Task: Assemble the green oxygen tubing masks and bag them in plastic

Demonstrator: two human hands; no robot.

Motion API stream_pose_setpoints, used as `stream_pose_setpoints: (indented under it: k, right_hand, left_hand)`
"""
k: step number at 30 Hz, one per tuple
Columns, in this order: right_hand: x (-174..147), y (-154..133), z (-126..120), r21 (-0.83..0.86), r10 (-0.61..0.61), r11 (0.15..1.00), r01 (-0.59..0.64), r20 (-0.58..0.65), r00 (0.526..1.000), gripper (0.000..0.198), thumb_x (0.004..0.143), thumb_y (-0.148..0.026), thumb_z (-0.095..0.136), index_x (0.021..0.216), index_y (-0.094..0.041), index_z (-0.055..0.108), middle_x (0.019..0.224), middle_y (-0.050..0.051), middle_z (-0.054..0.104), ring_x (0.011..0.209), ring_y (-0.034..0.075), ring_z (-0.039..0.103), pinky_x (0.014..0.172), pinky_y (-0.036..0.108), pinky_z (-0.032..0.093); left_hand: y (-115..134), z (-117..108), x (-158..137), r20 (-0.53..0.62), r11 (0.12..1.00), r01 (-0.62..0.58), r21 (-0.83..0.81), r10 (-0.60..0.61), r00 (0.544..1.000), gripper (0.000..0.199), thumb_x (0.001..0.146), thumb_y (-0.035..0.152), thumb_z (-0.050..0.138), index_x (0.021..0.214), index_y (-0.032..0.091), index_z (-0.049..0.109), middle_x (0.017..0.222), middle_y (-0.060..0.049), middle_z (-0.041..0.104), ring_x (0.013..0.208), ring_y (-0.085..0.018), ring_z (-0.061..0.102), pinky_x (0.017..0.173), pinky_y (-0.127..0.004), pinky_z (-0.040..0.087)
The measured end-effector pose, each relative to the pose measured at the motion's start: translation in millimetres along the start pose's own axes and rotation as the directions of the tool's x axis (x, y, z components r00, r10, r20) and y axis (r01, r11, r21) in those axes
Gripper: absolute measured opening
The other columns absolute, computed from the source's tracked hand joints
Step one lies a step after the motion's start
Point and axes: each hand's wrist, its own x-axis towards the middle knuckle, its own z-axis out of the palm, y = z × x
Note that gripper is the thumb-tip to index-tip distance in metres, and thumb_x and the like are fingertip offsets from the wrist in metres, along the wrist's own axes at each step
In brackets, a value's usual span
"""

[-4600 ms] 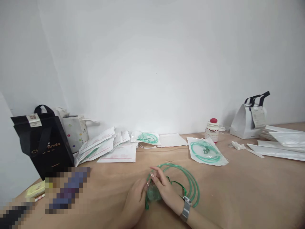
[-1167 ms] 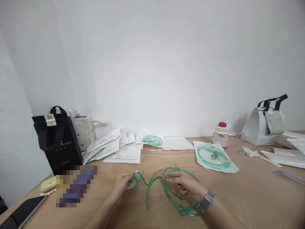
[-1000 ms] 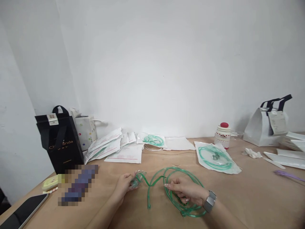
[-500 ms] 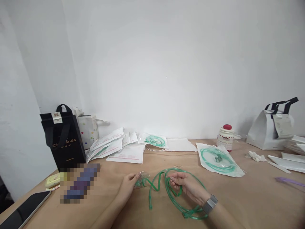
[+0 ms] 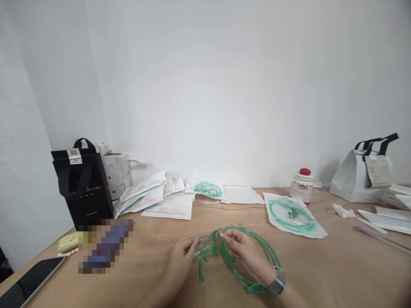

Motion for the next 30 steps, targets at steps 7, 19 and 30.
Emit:
stream_pose_setpoints:
  k: [7,19,30]
  right_hand:
    - [-6,7,21,-0.118,-0.117,0.986,0.120,0.032,0.993,0.032,0.061,-0.048,0.068,0.066,-0.017,0.059,0.064,0.000,0.057,0.062,0.015,0.049,0.060,0.026,0.037]
    - [2,17,10,-0.061,-0.128,0.990,0.124,-0.076,0.989,0.041,0.063,-0.058,0.063,0.061,-0.020,0.045,0.051,-0.005,0.048,0.045,0.010,0.040,0.045,0.023,0.031]
    - [-1,0,6,0.019,-0.061,0.998,0.063,-0.056,0.997,0.036,0.058,-0.045,0.071,0.078,-0.017,0.063,0.059,-0.001,0.059,0.049,0.010,0.047,0.050,0.024,0.036]
  left_hand:
    - [2,6,-3,0.155,0.993,0.011,-0.117,0.007,0.988,0.042,0.076,0.049,0.049,0.066,0.014,0.070,0.067,-0.005,0.068,0.069,-0.021,0.058,0.063,-0.025,0.042]
    - [-14,12,-1,0.175,0.982,0.113,-0.153,-0.086,0.981,0.053,0.070,0.061,0.049,0.063,0.011,0.068,0.056,-0.003,0.060,0.055,-0.015,0.050,0.051,-0.023,0.035]
    - [-16,13,0,0.176,0.978,0.130,-0.161,-0.101,0.979,0.053,0.068,0.062,0.051,0.061,0.012,0.066,0.054,-0.001,0.056,0.054,-0.014,0.046,0.051,-0.022,0.033]
